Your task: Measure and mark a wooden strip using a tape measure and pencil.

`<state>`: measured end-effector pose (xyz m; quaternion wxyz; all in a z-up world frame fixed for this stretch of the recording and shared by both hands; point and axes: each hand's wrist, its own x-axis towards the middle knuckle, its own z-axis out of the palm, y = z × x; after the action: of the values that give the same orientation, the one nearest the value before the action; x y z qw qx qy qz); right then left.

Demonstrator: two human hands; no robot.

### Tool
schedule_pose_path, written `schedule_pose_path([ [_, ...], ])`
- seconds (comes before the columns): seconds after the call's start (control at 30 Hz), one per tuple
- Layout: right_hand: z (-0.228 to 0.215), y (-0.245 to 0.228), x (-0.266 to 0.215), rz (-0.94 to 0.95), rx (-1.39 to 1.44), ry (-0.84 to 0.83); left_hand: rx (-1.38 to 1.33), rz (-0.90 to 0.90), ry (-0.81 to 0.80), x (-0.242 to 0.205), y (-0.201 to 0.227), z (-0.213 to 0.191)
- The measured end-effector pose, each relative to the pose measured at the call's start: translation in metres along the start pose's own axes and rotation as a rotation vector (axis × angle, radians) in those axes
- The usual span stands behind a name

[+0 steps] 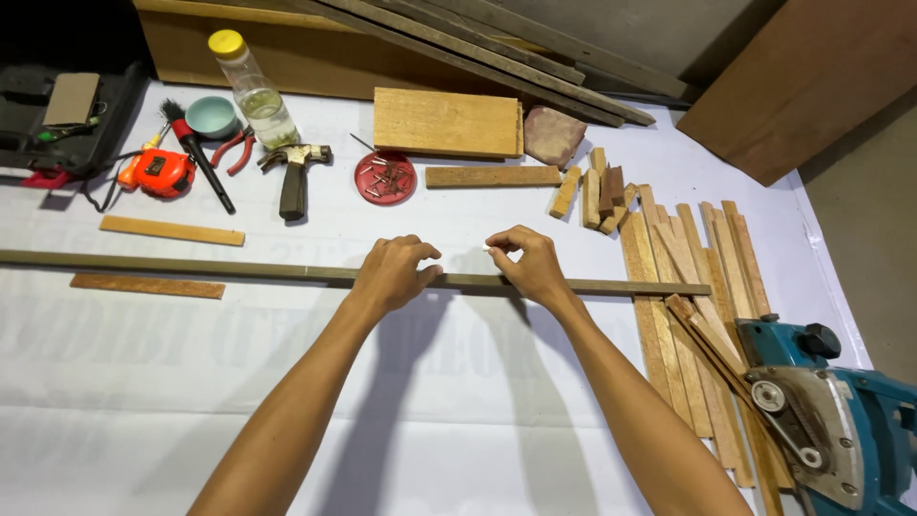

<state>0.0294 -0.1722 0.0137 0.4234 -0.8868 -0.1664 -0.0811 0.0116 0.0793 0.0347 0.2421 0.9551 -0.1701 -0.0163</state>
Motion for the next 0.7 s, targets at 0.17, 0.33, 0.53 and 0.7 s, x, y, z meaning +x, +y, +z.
schedule_pose_path([
  [0.17,0.033,-0.007,0.025,0.051,0.026,0.005,-0.1,0.012,0.127,0.03,-0.01,0.003],
  [0.33,0.053,-0.001,0.05,0.125,-0.002,-0.015,0.025,0.186,0.204,0.06,-0.035,0.016],
  [0.53,0.065,0.007,0.076,0.154,-0.086,0.002,0.103,0.242,0.069,0.087,-0.048,0.017],
  [0.7,0.069,0.004,0.088,0.137,-0.163,-0.008,0.145,0.235,0.021,0.102,-0.055,0.026],
])
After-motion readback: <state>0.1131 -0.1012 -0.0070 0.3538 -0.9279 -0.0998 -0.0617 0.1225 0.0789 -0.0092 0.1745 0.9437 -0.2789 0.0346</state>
